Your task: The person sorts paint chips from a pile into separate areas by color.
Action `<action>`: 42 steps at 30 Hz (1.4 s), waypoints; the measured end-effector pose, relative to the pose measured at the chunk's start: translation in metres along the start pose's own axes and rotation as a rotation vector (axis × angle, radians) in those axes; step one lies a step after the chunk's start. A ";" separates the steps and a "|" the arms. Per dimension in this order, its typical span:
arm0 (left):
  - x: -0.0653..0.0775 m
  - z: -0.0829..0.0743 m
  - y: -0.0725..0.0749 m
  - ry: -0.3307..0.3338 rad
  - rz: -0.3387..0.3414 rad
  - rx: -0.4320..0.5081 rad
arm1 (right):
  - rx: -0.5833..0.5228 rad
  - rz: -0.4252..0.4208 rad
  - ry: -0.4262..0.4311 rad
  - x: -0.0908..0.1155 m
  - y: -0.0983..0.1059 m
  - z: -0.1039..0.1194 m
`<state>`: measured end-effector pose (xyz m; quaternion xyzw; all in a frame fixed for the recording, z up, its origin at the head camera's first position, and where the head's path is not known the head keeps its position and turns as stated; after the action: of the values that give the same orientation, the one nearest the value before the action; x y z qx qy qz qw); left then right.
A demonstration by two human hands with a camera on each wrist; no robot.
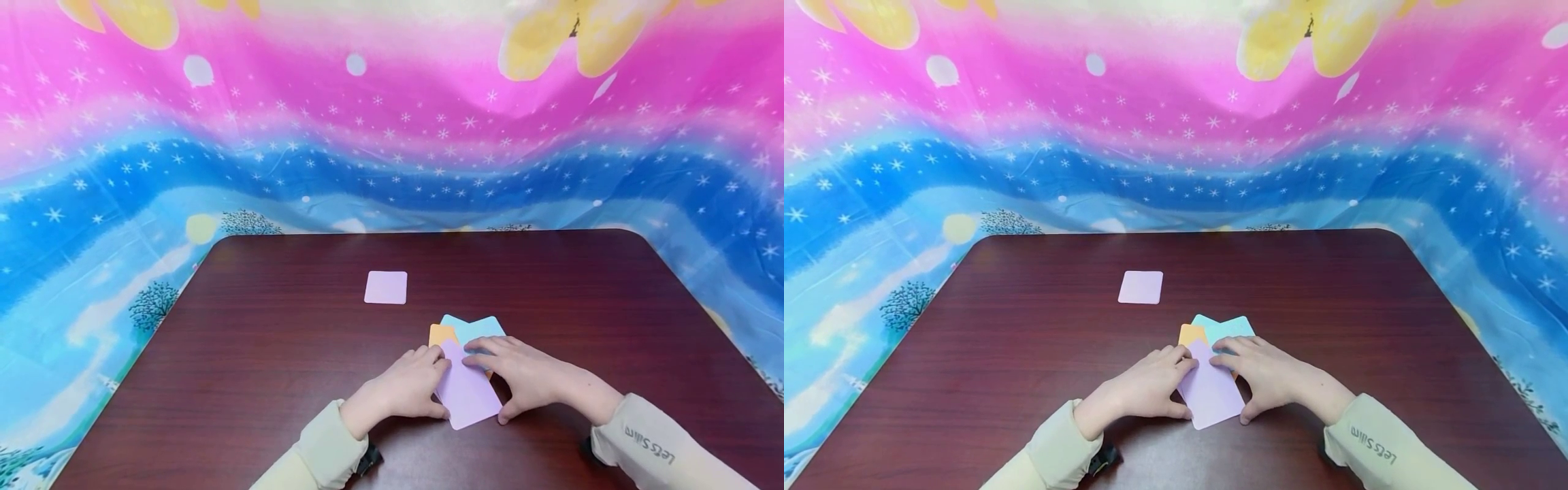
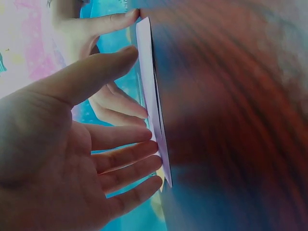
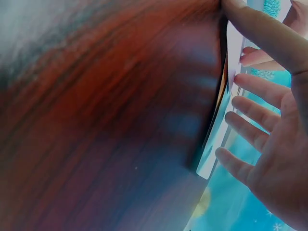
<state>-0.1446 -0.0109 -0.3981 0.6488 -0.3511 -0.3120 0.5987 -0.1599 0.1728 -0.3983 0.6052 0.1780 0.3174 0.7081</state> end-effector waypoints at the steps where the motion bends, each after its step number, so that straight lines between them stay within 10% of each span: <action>1: 0.000 -0.001 0.000 -0.002 0.000 -0.008 | 0.002 0.000 0.000 0.000 0.000 0.000; 21: 0.001 0.001 0.001 0.017 -0.006 -0.008 | -0.015 -0.038 -0.002 -0.007 0.003 0.004; 42: 0.009 0.041 0.015 0.104 -0.078 0.065 | -0.028 -0.238 -0.082 -0.040 0.015 0.009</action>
<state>-0.1740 -0.0418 -0.3867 0.6964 -0.3040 -0.2893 0.5822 -0.1867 0.1402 -0.3873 0.5823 0.2150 0.2087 0.7557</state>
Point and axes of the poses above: each hand's wrist, its own x-axis away from the middle knuckle, its own y-axis out of the back of the hand, z = x × y, the point moved 3 cm from there along -x, towards the middle knuckle, and after that the axes turned 9 degrees about -y, right-handed, at the moved point
